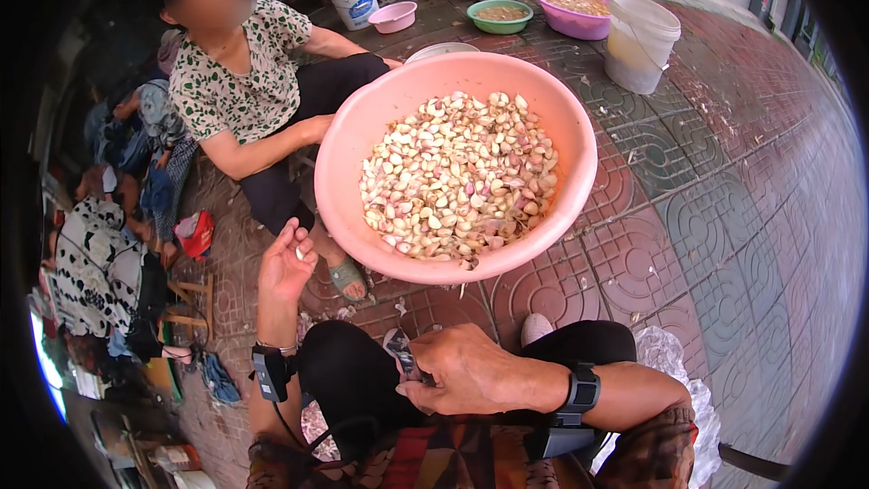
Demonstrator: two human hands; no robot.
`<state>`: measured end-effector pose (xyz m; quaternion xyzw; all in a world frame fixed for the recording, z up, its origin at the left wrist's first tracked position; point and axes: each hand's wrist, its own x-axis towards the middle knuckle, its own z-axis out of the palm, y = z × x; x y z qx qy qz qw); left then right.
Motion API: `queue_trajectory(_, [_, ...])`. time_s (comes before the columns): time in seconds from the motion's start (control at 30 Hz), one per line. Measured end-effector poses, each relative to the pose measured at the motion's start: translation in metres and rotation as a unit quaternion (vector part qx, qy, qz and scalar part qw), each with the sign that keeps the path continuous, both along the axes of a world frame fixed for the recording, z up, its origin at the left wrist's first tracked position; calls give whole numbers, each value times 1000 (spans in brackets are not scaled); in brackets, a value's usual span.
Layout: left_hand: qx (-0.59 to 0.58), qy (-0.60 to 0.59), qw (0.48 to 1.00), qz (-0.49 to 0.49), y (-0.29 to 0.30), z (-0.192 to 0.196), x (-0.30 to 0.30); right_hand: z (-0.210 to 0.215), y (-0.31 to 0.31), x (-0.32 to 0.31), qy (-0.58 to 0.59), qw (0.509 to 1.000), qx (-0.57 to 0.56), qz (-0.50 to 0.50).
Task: The recorder sits on a stool and uses a small knife to peel cloves of garlic into a pink bowl.
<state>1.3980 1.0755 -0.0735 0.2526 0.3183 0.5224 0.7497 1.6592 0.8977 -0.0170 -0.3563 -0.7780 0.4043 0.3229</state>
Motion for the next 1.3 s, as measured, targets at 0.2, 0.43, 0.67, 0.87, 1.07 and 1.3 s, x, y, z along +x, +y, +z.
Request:
queue_trajectory(0.2, [-42, -1, 999, 28, -16, -29, -26, -2, 0, -3, 10, 1000, 4, -2])
queue_trajectory(0.43, [-53, -1, 998, 39, -24, -44, -40, 1, 2, -3, -3, 1000, 4, -4])
queue_trajectory(0.67, [-92, 1, 994, 53, -25, -57, -44, 1, 3, -4, -21, 999, -32, -5])
queue_trajectory(0.87, [-89, 5, 995, 51, -28, -65, -49, -5, 0, -4, -10, 999, 24, -20])
queue_trajectory(1.07, [-112, 3, 991, 73, -31, -73, -54, -8, 1, -4, -8, 999, 31, -24])
queue_trajectory(1.3, [-121, -2, 989, 80, -34, -83, -63, -11, 2, -3, -41, 998, 35, -23])
